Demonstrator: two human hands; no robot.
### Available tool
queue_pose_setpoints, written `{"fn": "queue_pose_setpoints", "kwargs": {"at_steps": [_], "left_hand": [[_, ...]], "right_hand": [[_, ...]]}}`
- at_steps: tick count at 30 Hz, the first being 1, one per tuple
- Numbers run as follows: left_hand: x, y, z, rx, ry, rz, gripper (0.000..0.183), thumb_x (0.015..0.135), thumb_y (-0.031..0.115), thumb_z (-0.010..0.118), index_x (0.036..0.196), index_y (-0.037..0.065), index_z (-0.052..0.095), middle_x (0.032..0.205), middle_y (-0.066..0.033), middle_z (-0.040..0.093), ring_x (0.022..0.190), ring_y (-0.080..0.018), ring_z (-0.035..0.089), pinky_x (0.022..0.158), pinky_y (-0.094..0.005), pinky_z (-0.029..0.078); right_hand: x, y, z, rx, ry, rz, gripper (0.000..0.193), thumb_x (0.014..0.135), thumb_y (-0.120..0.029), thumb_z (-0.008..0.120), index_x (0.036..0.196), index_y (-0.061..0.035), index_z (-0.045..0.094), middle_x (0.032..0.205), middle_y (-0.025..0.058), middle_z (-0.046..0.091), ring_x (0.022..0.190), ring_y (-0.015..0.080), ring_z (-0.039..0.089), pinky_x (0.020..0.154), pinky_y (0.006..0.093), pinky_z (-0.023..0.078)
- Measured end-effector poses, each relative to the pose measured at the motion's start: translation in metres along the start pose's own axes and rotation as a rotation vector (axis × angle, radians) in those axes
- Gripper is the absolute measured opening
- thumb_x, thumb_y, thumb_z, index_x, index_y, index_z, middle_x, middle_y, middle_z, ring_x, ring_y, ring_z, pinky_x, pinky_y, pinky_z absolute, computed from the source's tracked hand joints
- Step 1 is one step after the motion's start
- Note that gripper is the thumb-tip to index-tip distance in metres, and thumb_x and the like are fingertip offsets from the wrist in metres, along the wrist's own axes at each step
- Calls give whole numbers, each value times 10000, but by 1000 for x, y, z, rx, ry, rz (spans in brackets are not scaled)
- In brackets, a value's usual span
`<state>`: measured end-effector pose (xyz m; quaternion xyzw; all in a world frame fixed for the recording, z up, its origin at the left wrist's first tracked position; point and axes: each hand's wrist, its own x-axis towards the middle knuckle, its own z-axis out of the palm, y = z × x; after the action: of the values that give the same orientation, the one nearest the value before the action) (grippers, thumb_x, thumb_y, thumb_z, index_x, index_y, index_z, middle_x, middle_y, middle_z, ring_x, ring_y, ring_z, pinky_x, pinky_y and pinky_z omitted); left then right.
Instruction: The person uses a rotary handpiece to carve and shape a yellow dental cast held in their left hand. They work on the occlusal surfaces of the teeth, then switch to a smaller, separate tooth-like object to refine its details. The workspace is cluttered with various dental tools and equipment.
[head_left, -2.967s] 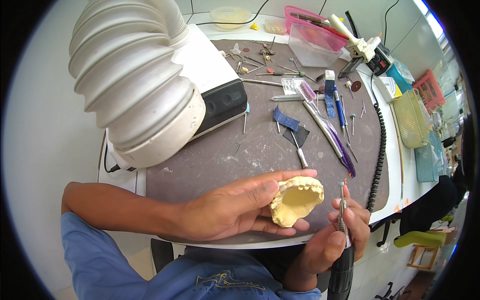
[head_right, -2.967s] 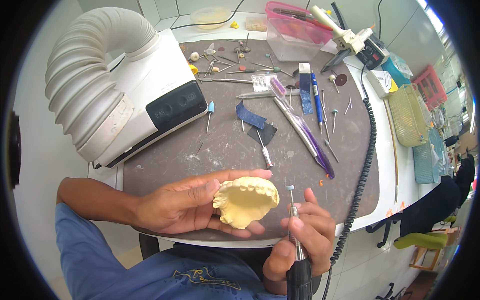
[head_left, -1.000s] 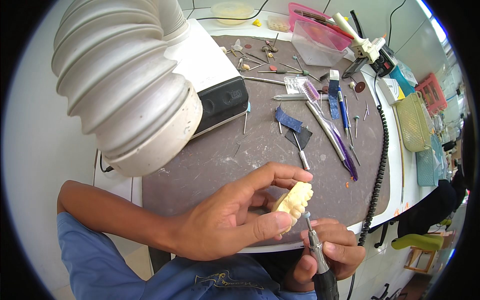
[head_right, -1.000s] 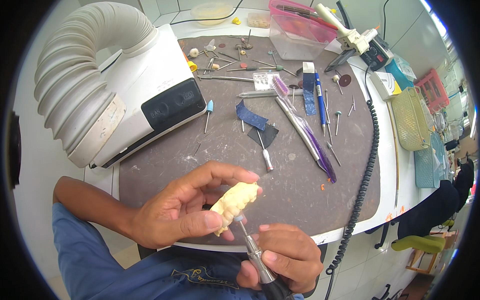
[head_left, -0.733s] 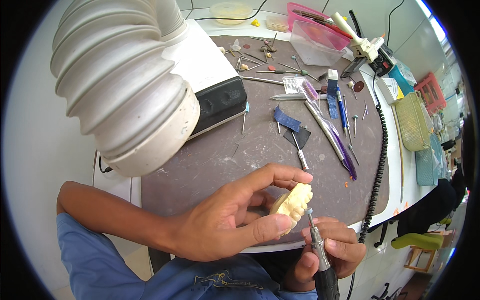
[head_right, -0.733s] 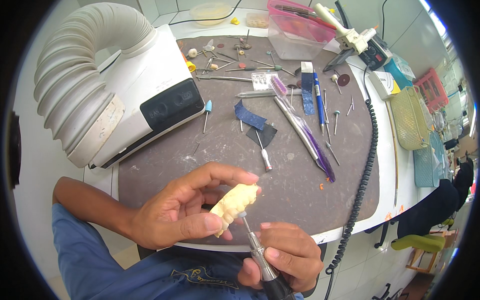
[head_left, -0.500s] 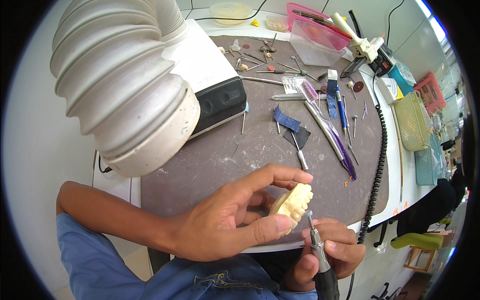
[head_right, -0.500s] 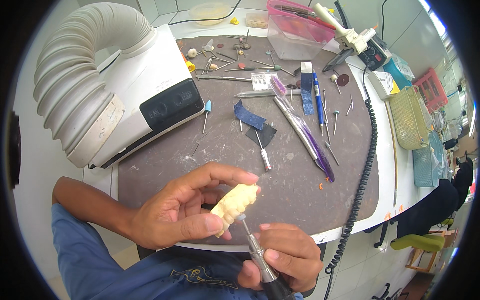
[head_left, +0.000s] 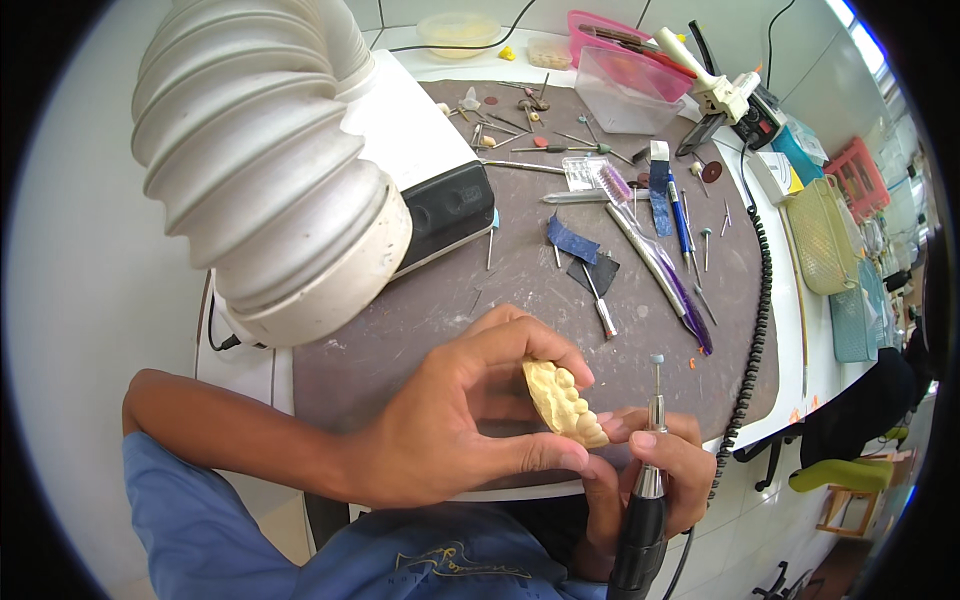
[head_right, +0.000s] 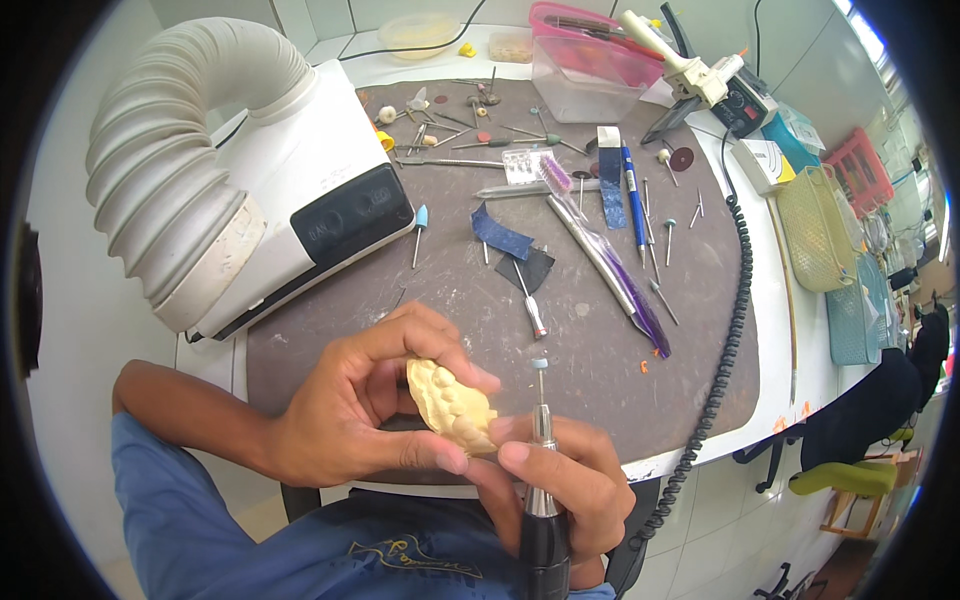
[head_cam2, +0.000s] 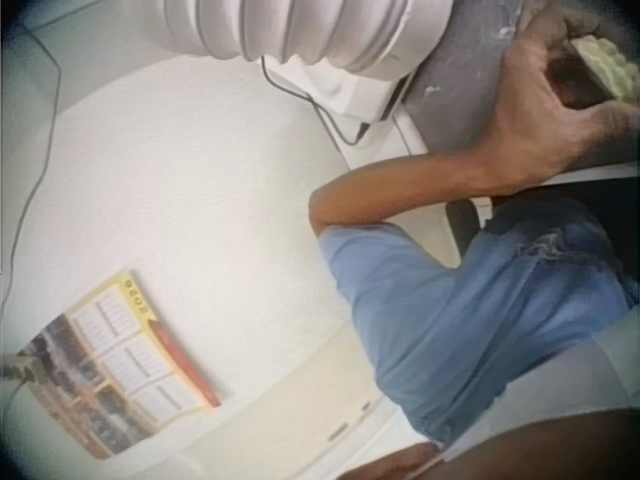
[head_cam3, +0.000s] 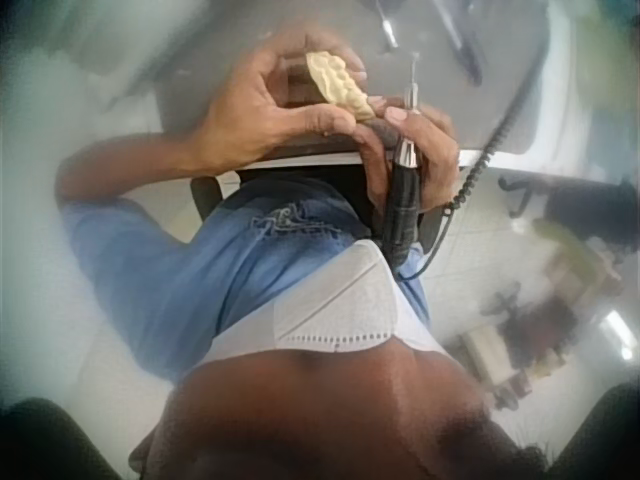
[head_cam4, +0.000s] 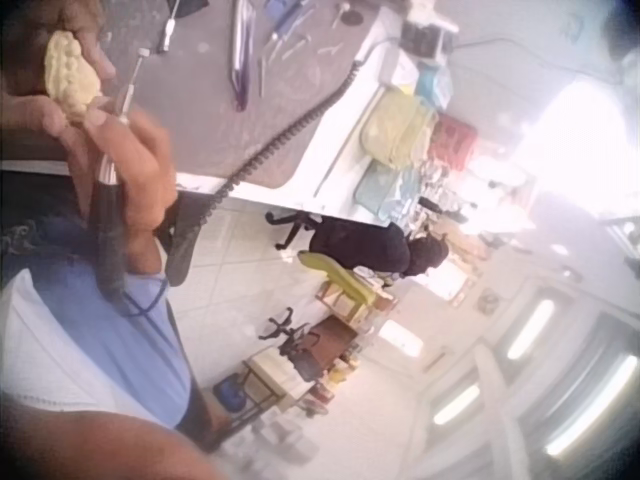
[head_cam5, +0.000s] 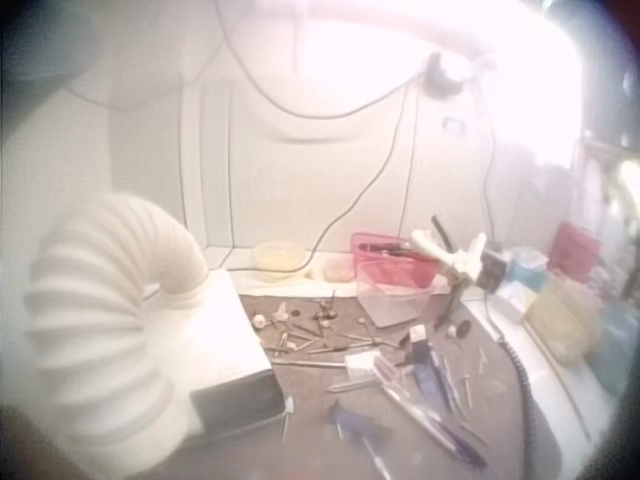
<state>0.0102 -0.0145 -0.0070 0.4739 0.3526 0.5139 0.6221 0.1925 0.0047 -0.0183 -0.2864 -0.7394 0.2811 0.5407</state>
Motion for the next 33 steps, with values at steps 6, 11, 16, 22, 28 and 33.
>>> {"fn": "queue_pose_setpoints", "kwargs": {"at_steps": [6, 11, 16, 22, 28, 33], "left_hand": [[4, 8, -3, -69, -62, -90, 376, 740, -22, 751, 1077, 7, 588, 1027, -67, 553, 982, -119, 560, 844, -265, 451], [4, 6, -4, -20, -80, -31, 305, 734, -22, 757, 1011, 10, 634, 992, -65, 574, 917, -113, 564, 807, -255, 443], [6, 5, -3, -12, -91, -14, 278, 736, -20, 756, 991, 22, 653, 971, -57, 581, 899, -106, 559, 785, -249, 431], [7, 7, -6, 108, -109, -2, 253, 729, 4, 771, 958, 35, 667, 932, -40, 576, 868, -95, 536, 757, -239, 403], [8, 9, -6, 163, -113, -16, 241, 732, 29, 777, 943, 31, 661, 920, -35, 566, 861, -94, 526, 753, -232, 401], [7, 9, -6, 165, -114, -15, 242, 739, 32, 771, 950, 25, 652, 929, -38, 559, 864, -92, 526, 754, -228, 405]], "right_hand": [[-3, 6, 1, 54, 50, 20, 424, 686, 28, 766, 1039, -74, 555, 908, 184, 623, 717, 198, 647, 586, 270, 538], [1, 2, -25, -2, -52, -123, 354, 742, -140, 742, 1028, -53, 553, 804, 122, 577, 698, 197, 591, 636, 333, 548], [-11, -1, -1, 56, 241, -88, 411, 806, -416, 673, 920, -92, 447, 742, 63, 451, 665, 183, 503, 693, 361, 500], [-12, 7, -9, 125, 49, -87, 433, 782, -379, 729, 932, -101, 434, 714, 47, 473, 675, 183, 535, 726, 377, 519], [-15, 5, -5, 134, 82, -42, 371, 801, -319, 707, 939, -101, 440, 714, 47, 477, 691, 183, 537, 721, 370, 522], [-14, 5, -8, 141, 24, -60, 350, 807, -300, 694, 940, -96, 443, 717, 52, 481, 703, 186, 539, 723, 361, 522]]}}
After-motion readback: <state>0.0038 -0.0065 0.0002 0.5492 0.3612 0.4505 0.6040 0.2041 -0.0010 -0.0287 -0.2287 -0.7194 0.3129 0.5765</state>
